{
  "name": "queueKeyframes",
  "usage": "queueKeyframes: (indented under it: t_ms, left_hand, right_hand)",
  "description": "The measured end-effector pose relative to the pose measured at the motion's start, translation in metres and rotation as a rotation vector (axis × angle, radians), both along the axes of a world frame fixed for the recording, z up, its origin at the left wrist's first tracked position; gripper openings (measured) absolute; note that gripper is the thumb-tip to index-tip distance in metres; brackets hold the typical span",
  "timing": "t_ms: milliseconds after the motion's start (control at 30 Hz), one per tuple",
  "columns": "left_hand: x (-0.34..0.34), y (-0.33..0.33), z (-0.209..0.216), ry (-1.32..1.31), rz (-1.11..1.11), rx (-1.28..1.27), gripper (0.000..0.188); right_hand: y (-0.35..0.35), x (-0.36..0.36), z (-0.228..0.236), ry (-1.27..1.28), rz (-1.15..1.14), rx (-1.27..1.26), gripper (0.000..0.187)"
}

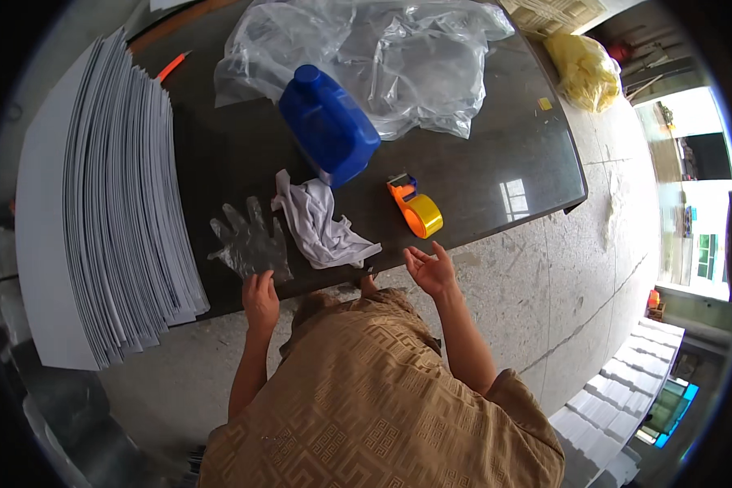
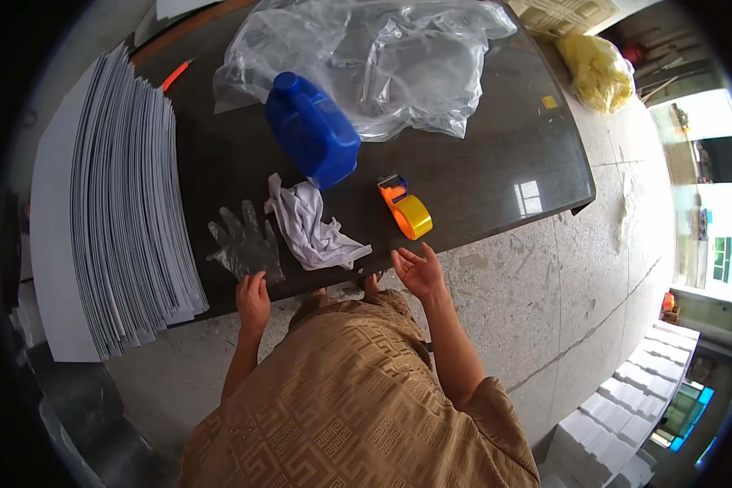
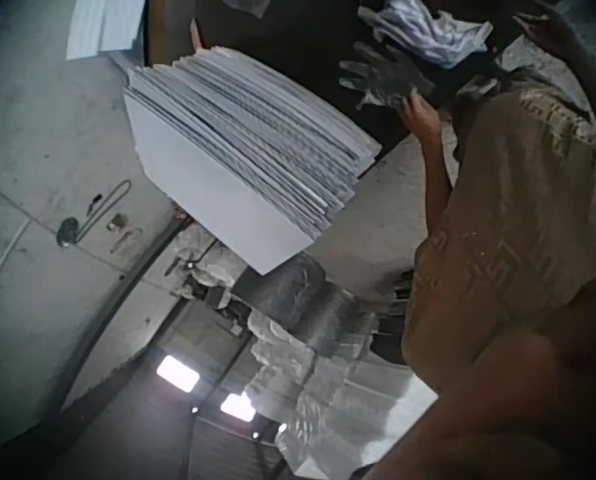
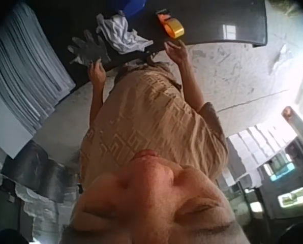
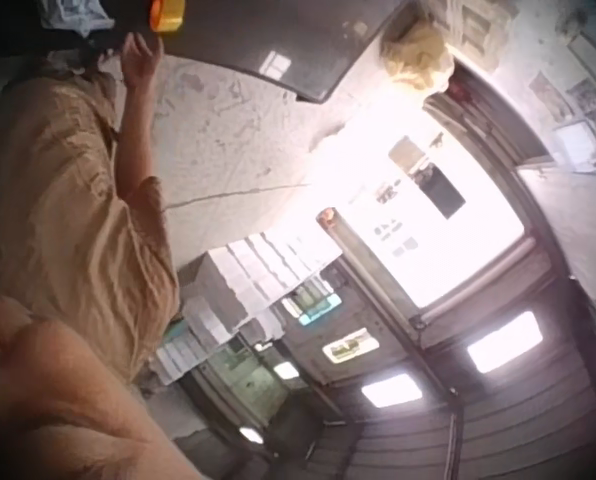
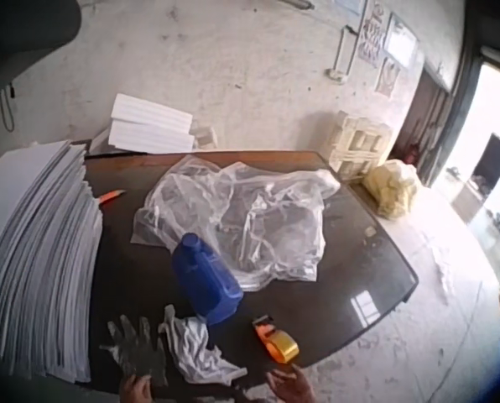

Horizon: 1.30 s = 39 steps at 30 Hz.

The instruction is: The person puts on a pair of disposable plastic gloves and then pours liquid from a blue plastic container onto a white cloth. The person handles the gloves and the container with care, ensuring the cloth is saturated with the liquid.

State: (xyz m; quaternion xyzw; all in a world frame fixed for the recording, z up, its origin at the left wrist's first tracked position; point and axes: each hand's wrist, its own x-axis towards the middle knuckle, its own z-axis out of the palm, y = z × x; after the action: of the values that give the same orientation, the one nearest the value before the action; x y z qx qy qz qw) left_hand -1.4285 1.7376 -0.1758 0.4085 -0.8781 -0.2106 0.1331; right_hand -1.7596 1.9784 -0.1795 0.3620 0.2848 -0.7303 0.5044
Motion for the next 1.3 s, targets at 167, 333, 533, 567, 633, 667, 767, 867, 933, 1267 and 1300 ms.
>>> queueKeyframes:
  t_ms: [167, 333, 533, 567, 633, 667, 767, 867, 933, 1267, 1300]
  left_hand:
    - [-0.024, -0.004, 0.015, 0.073, 0.006, 0.109, 0.021]
    - [-0.041, 0.002, 0.023, 0.237, 0.179, 0.361, 0.020]
    - [-0.076, 0.008, 0.074, 0.622, 0.182, 1.086, 0.032]
    - [-0.087, 0.012, 0.083, 0.769, 0.135, 1.191, 0.041]
    - [-0.118, 0.022, 0.112, 0.929, -0.005, 1.425, 0.056]
    - [-0.130, 0.026, 0.120, 0.945, -0.077, 1.543, 0.061]
    - [-0.160, 0.043, 0.140, 0.718, -0.335, 1.366, 0.059]
    - [-0.181, 0.066, 0.140, 0.669, -0.351, 1.175, 0.039]
    - [-0.176, 0.061, 0.160, 0.645, -0.226, 1.181, 0.032]
    - [-0.050, 0.081, 0.058, -0.065, 0.185, 0.139, 0.018]
    - [-0.037, 0.074, 0.050, -0.187, 0.204, 0.085, 0.019]
  right_hand:
    - [-0.005, -0.011, -0.003, -0.022, -0.061, -0.006, 0.061]
    - [0.000, -0.022, -0.007, -0.130, -0.035, -0.078, 0.059]
    - [-0.013, 0.011, 0.101, 0.801, 0.564, 0.076, 0.051]
    - [-0.027, 0.022, 0.124, 1.118, 0.614, 0.094, 0.052]
    - [-0.053, 0.033, 0.157, 1.464, 0.507, -0.066, 0.053]
    - [-0.067, 0.036, 0.165, 1.631, 0.443, -0.152, 0.053]
    - [-0.098, 0.038, 0.175, 1.492, 0.513, -0.462, 0.052]
    - [-0.121, 0.034, 0.177, 1.373, 0.476, -0.765, 0.051]
    - [-0.113, 0.030, 0.176, 1.261, 0.557, -0.777, 0.049]
    - [-0.075, -0.016, 0.119, 1.140, 1.172, -0.402, 0.027]
    - [-0.073, -0.019, 0.114, 1.163, 1.170, -0.365, 0.024]
